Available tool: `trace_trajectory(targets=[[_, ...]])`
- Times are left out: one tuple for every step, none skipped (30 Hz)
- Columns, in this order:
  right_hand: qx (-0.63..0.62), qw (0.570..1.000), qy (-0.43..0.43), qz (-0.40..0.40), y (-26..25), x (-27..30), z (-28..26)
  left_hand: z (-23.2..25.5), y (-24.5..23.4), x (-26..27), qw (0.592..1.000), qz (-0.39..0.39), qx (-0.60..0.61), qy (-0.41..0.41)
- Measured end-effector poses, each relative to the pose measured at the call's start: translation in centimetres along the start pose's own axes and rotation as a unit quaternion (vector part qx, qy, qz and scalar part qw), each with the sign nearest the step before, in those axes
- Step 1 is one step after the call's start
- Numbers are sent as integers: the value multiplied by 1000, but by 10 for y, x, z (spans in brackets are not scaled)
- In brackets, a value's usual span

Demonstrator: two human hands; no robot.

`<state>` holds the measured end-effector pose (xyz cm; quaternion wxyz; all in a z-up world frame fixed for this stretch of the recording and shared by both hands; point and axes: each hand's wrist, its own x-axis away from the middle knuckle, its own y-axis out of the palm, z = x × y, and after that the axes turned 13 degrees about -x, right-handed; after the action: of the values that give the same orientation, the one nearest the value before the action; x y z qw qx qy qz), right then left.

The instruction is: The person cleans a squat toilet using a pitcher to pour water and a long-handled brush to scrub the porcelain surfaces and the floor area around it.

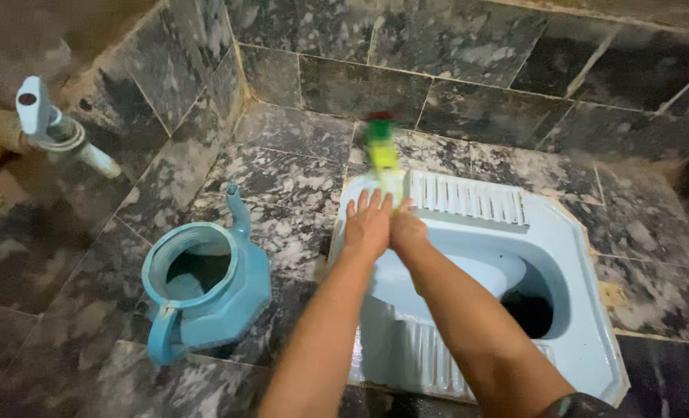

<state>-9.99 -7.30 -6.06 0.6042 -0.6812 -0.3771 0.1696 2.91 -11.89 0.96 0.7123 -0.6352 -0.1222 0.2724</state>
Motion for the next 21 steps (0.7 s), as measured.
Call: trace_trajectory(targets=[[10,1000,4,-23,-6,0,-13,-6,-1,0,1000,10,12,-7],[20,999,8,-45,-12,-3,-21,-11,-2,1,1000,6,-1,-9],[27,997,13,-67,-15,-4,-25,-18,-4,2,1000,2,-16,-8],[39,997,26,-56,-18,-3,-14,-23,-5,4,1000,-2,-30,-8],[52,997,39,-46,-21,-1,7,-26,-6,7,999,-3,-34,-7],[-26,999,36,-28,-19,5,34,-28,-6,11,999,-4,-38,-7],[-101,994,31,-6,-20,12,71,-31,-8,9,999,0,-40,-8],[-108,990,80,37,-18,22,108,-31,-8,9,999,0,-35,-9],[-92,988,120,29,-19,29,146,-30,-8,11,999,2,-32,-9],[-79,985,152,23,-20,32,179,-30,-9,12,1000,4,-28,-9],[-72,981,180,22,-18,37,205,-30,-10,13,999,-1,-34,-5],[-68,976,205,24,-19,41,227,-30,-10,13,999,-7,-40,-1],[-67,972,222,28,-17,40,239,-32,-12,14,999,-13,-46,3],[-69,970,232,30,-16,38,244,-35,-13,16,999,-18,-45,11],[-71,970,232,32,-16,32,242,-37,-15,16,999,-22,-41,19],[-74,970,228,32,-16,24,234,-39,-17,15,999,-26,-38,26],[-75,973,216,28,-14,16,221,-41,-18,15,999,-24,-38,25],[-77,977,198,20,-12,6,201,-45,-19,15,999,-22,-38,25],[-79,981,176,12,-7,-2,177,-48,-19,15,999,-20,-40,25],[-75,985,153,4,-5,-7,151,-48,-19,14,999,-9,-32,27],[-48,992,114,-15,0,-13,118,-51,-20,14,999,1,-28,25]])
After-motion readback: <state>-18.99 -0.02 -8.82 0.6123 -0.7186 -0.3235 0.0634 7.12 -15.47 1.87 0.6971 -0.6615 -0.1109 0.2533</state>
